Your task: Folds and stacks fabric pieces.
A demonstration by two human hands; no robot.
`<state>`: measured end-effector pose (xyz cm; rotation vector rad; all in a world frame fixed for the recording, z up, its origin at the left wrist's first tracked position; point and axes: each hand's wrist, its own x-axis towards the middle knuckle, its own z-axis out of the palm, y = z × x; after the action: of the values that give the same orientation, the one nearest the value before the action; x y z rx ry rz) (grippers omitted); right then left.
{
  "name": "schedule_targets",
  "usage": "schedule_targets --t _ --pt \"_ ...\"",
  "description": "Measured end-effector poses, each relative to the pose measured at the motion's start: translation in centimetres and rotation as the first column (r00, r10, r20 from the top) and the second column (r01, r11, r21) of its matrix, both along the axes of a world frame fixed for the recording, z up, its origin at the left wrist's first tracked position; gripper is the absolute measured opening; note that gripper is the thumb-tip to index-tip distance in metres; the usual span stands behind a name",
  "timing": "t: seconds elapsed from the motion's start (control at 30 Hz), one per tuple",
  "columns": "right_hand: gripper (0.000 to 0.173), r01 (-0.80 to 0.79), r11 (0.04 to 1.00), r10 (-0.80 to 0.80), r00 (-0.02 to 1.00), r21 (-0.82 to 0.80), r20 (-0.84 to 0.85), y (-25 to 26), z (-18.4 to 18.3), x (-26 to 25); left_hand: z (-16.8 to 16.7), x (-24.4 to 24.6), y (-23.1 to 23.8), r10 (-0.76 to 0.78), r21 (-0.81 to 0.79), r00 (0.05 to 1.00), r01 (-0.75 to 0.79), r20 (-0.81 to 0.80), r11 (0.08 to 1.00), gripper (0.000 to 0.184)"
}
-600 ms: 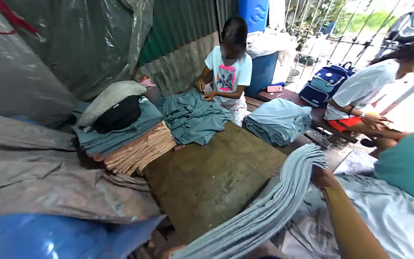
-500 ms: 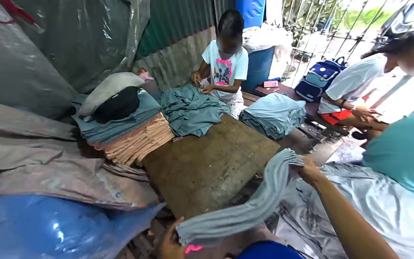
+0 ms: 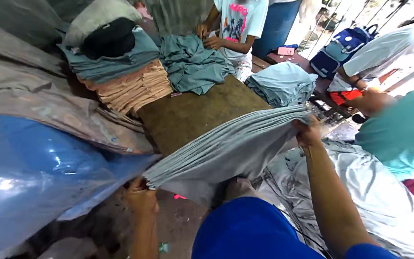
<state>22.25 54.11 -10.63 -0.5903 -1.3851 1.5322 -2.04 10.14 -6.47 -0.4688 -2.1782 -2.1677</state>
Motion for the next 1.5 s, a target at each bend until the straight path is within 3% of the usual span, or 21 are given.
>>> schedule_targets --t 0.1,0.17,0.23,0.33,0.43,0.53,0.6,0.63,0.7,0.8,0.87,0.9,0.93,1.0,1.07,1.13,1.17,1.23,1.3,1.4,1.5 --pt "0.031 -0.017 0.997 0.01 0.996 -0.077 -0.09 0.1 2.3 0.9 1.6 -0.6 -0.5 0.041 0.162 0.998 -0.033 -0.044 0.986 0.029" --pt "0.022 -0.056 0.986 0.049 0.998 -0.158 -0.048 -0.1 3.2 0.0 0.2 -0.9 -0.7 0.069 0.168 0.997 -0.061 -0.037 0.984 0.031" --pt "0.023 -0.165 0.983 0.173 0.98 -0.084 0.102 0.6 2.6 -1.1 -2.6 -1.1 -1.0 0.094 0.102 0.995 -0.097 0.034 0.99 0.031" --pt "0.015 -0.326 0.942 0.31 0.935 0.078 0.172 1.8 -0.3 -1.7 -4.4 -1.3 -1.9 0.065 0.035 0.996 -0.067 0.057 0.997 0.024" --pt "0.018 -0.176 0.984 0.17 0.974 0.024 0.147 2.2 0.1 -1.4 -2.4 -1.7 -3.0 -0.001 0.062 1.0 0.0 0.024 0.998 0.024" --pt "0.016 -0.039 0.999 0.031 0.974 0.032 0.226 3.6 6.0 -1.7 1.9 -3.5 -5.1 -0.136 0.166 0.986 0.15 -0.096 0.975 0.01" --pt "0.024 -0.037 0.999 0.027 0.972 0.04 0.232 4.4 9.1 -2.1 3.1 -3.2 -5.7 -0.133 0.323 0.989 0.107 0.058 0.94 0.027" --pt "0.025 -0.024 0.999 0.013 0.975 0.046 0.223 4.3 9.7 -2.3 3.1 -2.5 -5.5 -0.114 0.387 0.983 0.049 0.145 0.921 0.031" --pt "0.022 0.047 0.998 -0.054 0.973 0.037 0.224 2.6 9.8 -2.9 2.7 -1.7 -3.8 -0.042 0.399 0.972 -0.055 0.232 0.915 0.02" --pt "0.033 0.095 0.984 -0.026 0.916 -0.154 0.401 0.2 10.4 -4.1 0.3 -2.1 -4.0 -0.077 0.338 0.962 -0.017 0.263 0.941 0.04" --pt "0.031 0.113 0.965 -0.014 0.923 -0.237 0.384 -0.7 10.9 -4.8 -0.4 -1.8 -4.0 -0.099 0.272 0.964 0.029 0.247 0.962 0.032" --pt "0.034 0.148 0.968 -0.074 0.94 -0.204 0.334 -0.6 10.6 -5.1 -0.3 -2.0 -3.8 -0.134 0.243 0.967 0.08 0.216 0.967 0.026" --pt "0.04 0.086 0.986 -0.049 0.969 -0.145 0.244 0.6 9.3 -4.6 0.0 -2.4 -3.3 -0.163 0.229 0.968 0.117 0.192 0.966 0.022" --pt "0.04 -0.006 1.0 0.01 0.97 -0.017 0.243 3.8 7.7 -4.8 0.9 -4.3 -1.7 -0.186 0.185 0.967 0.154 0.172 0.971 0.02" --pt "0.027 -0.12 0.993 0.11 0.927 0.007 0.359 6.1 7.2 -6.7 1.3 -6.7 0.4 -0.16 0.111 0.965 0.14 0.205 0.984 0.021" --pt "0.008 -0.255 0.964 0.259 0.848 -0.073 0.462 8.5 4.9 -9.0 -0.1 -8.5 2.4 -0.111 0.025 0.957 0.109 0.269 0.994 0.023" --pt "0.023 -0.316 0.94 0.338 0.829 -0.125 0.444 9.6 2.7 -9.9 -1.4 -8.8 3.1 -0.079 -0.026 0.947 0.091 0.312 0.995 0.021" --pt "0.038 -0.388 0.9 0.436 0.807 -0.198 0.398 10.2 -1.4 -11.0 -4.5 -7.7 3.8 0.003 -0.072 0.911 0.03 0.413 0.997 0.009" --pt "0.039 -0.387 0.895 0.444 0.814 -0.221 0.374 10.3 -3.8 -11.2 -6.1 -6.1 4.6 0.146 -0.031 0.83 -0.154 0.538 0.988 0.03" --pt "0.031 -0.364 0.915 0.403 0.81 -0.175 0.426 11.9 -2.5 -13.0 -4.6 -6.7 4.7 0.296 -0.108 0.68 -0.306 0.671 0.946 0.034" --pt "0.042 -0.371 0.922 0.376 0.792 -0.11 0.48 15.0 -0.7 -18.4 -3.6 -11.9 5.9 0.359 -0.161 0.687 -0.337 0.631 0.928 0.022"
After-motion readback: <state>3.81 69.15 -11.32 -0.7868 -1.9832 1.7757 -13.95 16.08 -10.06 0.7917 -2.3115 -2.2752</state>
